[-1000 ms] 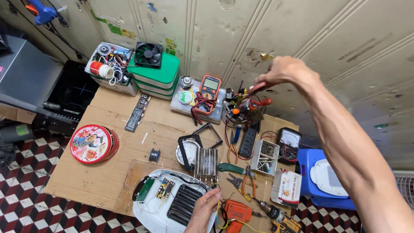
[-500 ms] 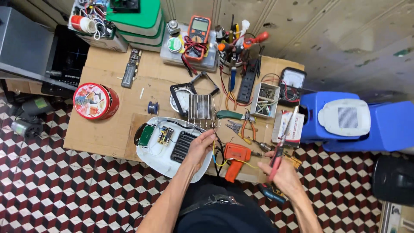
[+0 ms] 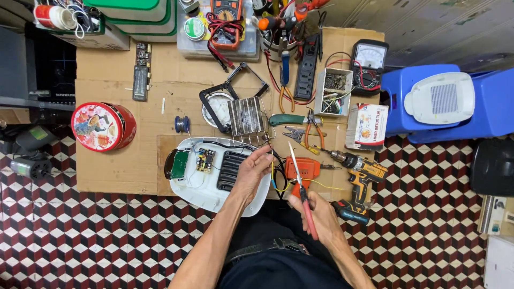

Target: Repairing an electric heater by inspecting internal components and re-wiring the assembly.

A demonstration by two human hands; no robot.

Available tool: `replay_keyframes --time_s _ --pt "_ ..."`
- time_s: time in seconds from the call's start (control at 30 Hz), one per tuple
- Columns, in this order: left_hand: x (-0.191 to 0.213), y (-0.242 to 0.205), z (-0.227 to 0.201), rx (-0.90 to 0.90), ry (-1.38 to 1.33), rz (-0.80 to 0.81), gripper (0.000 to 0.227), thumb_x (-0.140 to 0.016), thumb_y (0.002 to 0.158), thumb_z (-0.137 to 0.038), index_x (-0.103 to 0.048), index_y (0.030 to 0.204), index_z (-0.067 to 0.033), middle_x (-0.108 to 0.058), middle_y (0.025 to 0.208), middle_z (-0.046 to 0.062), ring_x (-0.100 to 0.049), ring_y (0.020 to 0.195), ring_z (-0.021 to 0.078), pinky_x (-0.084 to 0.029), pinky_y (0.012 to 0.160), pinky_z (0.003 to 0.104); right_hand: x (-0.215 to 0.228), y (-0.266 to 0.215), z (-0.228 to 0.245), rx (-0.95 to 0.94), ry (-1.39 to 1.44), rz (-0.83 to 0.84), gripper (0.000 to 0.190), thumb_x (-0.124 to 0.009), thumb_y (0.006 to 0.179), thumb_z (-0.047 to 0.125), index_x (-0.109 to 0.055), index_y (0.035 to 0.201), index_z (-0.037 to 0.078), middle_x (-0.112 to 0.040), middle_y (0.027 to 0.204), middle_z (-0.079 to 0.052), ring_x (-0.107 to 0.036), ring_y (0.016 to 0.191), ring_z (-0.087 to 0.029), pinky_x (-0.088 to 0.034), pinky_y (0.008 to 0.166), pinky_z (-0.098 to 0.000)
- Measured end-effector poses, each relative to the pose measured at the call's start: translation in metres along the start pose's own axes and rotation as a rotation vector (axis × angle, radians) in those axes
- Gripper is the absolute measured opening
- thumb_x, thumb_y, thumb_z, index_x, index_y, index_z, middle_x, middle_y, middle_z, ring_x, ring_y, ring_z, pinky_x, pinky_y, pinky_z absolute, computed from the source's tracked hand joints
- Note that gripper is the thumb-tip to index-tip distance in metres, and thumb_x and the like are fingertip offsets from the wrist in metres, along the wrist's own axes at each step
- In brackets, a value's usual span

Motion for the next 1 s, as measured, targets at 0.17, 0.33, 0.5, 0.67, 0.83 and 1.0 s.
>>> replay_keyframes --time_s 0.17,0.33,0.5,0.67,0.83,1.0 --pt "0.001 0.000 0.006 0.032 0.062 -0.017 0.052 -0.070 0.094 -0.017 -0.057 0.143 -0.0023 -0.075 0.102 0.002 -0.065 0.090 0.0064 -0.052 0.084 0.024 -0.017 0.018 -0.003 0.113 -0.157 -0.072 0.065 -0.066 0.081 0.066 -0.064 0.096 0.003 -0.068 0.081 -0.012 -0.066 0.078 -0.024 -0.052 0.075 -0.0380" --pt "0.001 -0.003 0.002 -0.004 0.093 -0.009 0.055 -0.071 0.094 -0.020 -0.058 0.144 -0.0004 -0.074 0.103 0.002 -0.065 0.091 0.0062 -0.054 0.085 0.024 -0.025 0.019 0.001 0.075 -0.176 -0.068 0.068 -0.066 0.077 0.071 -0.063 0.097 0.007 -0.071 0.081 -0.012 -0.071 0.080 -0.025 -0.053 0.077 -0.0378" --pt "-0.003 -0.012 -0.010 0.036 0.252 -0.066 0.058 -0.071 0.093 -0.028 -0.059 0.144 -0.0041 -0.072 0.106 0.004 -0.067 0.094 0.0074 -0.057 0.087 0.025 -0.020 0.010 0.014 0.021 -0.190 -0.077 0.067 -0.068 0.075 0.070 -0.063 0.091 0.005 -0.067 0.076 -0.011 -0.068 0.075 -0.025 -0.052 0.074 -0.0412" --pt "-0.009 -0.014 -0.018 0.041 0.273 -0.078 0.058 -0.070 0.092 -0.030 -0.059 0.142 -0.0039 -0.075 0.117 0.005 -0.068 0.095 0.0073 -0.057 0.085 0.025 -0.022 0.025 0.000 0.063 0.021 0.021 0.062 -0.071 0.083 0.062 -0.061 0.084 0.001 -0.056 0.064 -0.008 -0.056 0.054 -0.018 -0.046 0.051 -0.0331" --pt "-0.008 -0.015 -0.018 0.004 0.325 -0.088 0.057 -0.069 0.094 -0.030 -0.058 0.143 -0.0033 -0.077 0.113 0.006 -0.069 0.093 0.0069 -0.056 0.082 0.024 -0.028 0.016 0.000 -0.016 0.393 0.200 0.056 -0.068 0.085 0.056 -0.063 0.084 0.000 -0.052 0.058 -0.005 -0.049 0.037 -0.014 -0.038 0.032 -0.0266" --pt "-0.009 -0.016 -0.017 -0.005 0.394 -0.107 0.058 -0.069 0.095 -0.032 -0.058 0.144 -0.0042 -0.073 0.095 0.001 -0.060 0.079 0.0064 -0.052 0.075 0.022 -0.027 0.010 -0.005 -0.048 0.386 0.208 0.057 -0.069 0.085 0.055 -0.063 0.083 -0.002 -0.052 0.056 -0.005 -0.049 0.038 -0.015 -0.038 0.033 -0.0278"
Point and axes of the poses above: each hand's wrist, its own y-axis towards the middle knuckle, its own x-axis out of the back of the hand, z = x × y, the point moved 9 cm from there along y, towards the middle knuckle
